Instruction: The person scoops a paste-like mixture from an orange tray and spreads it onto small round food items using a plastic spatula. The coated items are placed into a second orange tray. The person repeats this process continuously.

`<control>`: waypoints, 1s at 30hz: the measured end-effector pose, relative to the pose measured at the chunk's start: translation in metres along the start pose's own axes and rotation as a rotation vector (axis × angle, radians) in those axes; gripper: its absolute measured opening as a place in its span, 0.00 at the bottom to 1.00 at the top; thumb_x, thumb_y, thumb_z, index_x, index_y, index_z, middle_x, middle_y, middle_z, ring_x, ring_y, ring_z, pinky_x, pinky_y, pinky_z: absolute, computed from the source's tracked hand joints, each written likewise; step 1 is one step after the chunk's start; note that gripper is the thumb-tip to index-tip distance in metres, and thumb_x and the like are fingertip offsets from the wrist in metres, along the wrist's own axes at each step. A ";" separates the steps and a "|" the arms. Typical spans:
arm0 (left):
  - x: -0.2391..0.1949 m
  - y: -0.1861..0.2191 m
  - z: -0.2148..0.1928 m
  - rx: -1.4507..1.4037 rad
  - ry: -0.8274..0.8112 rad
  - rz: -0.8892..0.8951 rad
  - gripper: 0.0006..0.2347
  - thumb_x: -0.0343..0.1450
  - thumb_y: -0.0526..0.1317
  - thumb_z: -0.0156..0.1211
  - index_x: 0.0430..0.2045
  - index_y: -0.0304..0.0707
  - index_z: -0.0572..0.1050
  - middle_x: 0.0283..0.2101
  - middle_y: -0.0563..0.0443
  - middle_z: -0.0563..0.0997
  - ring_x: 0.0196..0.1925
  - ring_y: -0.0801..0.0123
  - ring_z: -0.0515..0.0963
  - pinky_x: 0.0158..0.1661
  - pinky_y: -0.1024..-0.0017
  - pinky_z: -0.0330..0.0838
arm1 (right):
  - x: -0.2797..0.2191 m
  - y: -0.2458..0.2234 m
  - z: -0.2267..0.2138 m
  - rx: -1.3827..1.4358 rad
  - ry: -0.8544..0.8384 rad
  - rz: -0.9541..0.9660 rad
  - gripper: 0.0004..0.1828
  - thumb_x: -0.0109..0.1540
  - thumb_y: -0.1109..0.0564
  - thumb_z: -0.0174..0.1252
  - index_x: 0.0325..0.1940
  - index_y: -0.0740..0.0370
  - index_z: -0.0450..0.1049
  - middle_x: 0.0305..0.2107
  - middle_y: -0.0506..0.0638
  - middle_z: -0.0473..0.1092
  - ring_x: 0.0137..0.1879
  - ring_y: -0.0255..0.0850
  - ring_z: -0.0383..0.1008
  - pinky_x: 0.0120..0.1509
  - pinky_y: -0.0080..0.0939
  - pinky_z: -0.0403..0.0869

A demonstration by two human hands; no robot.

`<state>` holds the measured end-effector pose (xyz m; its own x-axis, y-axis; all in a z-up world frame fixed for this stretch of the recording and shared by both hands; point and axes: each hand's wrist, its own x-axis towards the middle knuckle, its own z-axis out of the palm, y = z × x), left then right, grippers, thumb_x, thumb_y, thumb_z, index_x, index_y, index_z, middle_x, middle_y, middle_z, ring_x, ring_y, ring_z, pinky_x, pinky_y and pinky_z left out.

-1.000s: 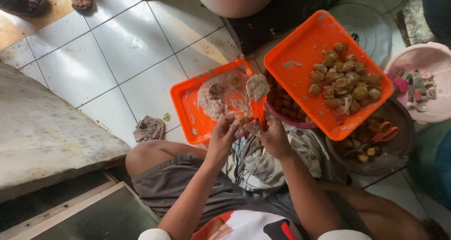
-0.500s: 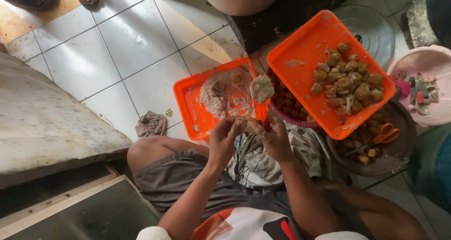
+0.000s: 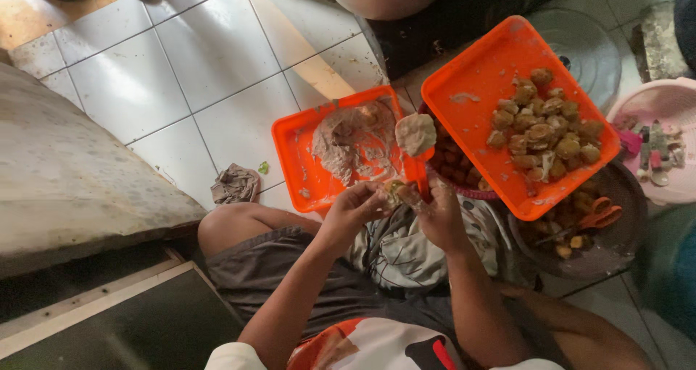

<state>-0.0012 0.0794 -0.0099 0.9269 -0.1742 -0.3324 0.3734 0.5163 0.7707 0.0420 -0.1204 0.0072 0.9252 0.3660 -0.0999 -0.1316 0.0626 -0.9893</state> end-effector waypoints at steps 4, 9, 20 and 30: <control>0.008 0.005 -0.007 -0.108 0.129 0.045 0.08 0.77 0.40 0.57 0.45 0.37 0.70 0.42 0.55 0.78 0.48 0.74 0.80 0.51 0.67 0.80 | -0.024 -0.002 -0.005 -0.027 0.106 0.203 0.22 0.74 0.44 0.44 0.47 0.63 0.76 0.22 0.41 0.64 0.27 0.28 0.60 0.32 0.32 0.61; 0.004 0.016 0.005 -0.046 0.057 0.233 0.09 0.78 0.38 0.57 0.49 0.36 0.68 0.44 0.54 0.81 0.49 0.76 0.79 0.54 0.74 0.73 | -0.043 0.005 0.003 0.068 0.044 0.209 0.22 0.75 0.45 0.43 0.53 0.66 0.73 0.35 0.46 0.66 0.39 0.30 0.63 0.42 0.32 0.65; -0.019 0.040 0.017 0.037 -0.092 0.179 0.15 0.77 0.38 0.57 0.57 0.32 0.70 0.52 0.56 0.79 0.56 0.79 0.76 0.60 0.78 0.69 | -0.038 -0.039 0.000 -0.616 0.167 -0.088 0.20 0.71 0.49 0.46 0.52 0.71 0.71 0.40 0.58 0.67 0.42 0.48 0.71 0.45 0.46 0.71; -0.013 0.041 0.028 0.462 0.119 0.361 0.19 0.68 0.34 0.69 0.53 0.32 0.73 0.48 0.52 0.81 0.54 0.72 0.78 0.58 0.69 0.70 | -0.047 -0.054 -0.002 -0.835 0.216 -0.342 0.14 0.68 0.54 0.57 0.50 0.67 0.74 0.39 0.57 0.66 0.43 0.51 0.71 0.46 0.51 0.71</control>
<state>0.0029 0.0794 0.0409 0.9976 0.0535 -0.0436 0.0379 0.1023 0.9940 0.0059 -0.1431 0.0650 0.9235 0.2649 0.2773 0.3825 -0.5846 -0.7155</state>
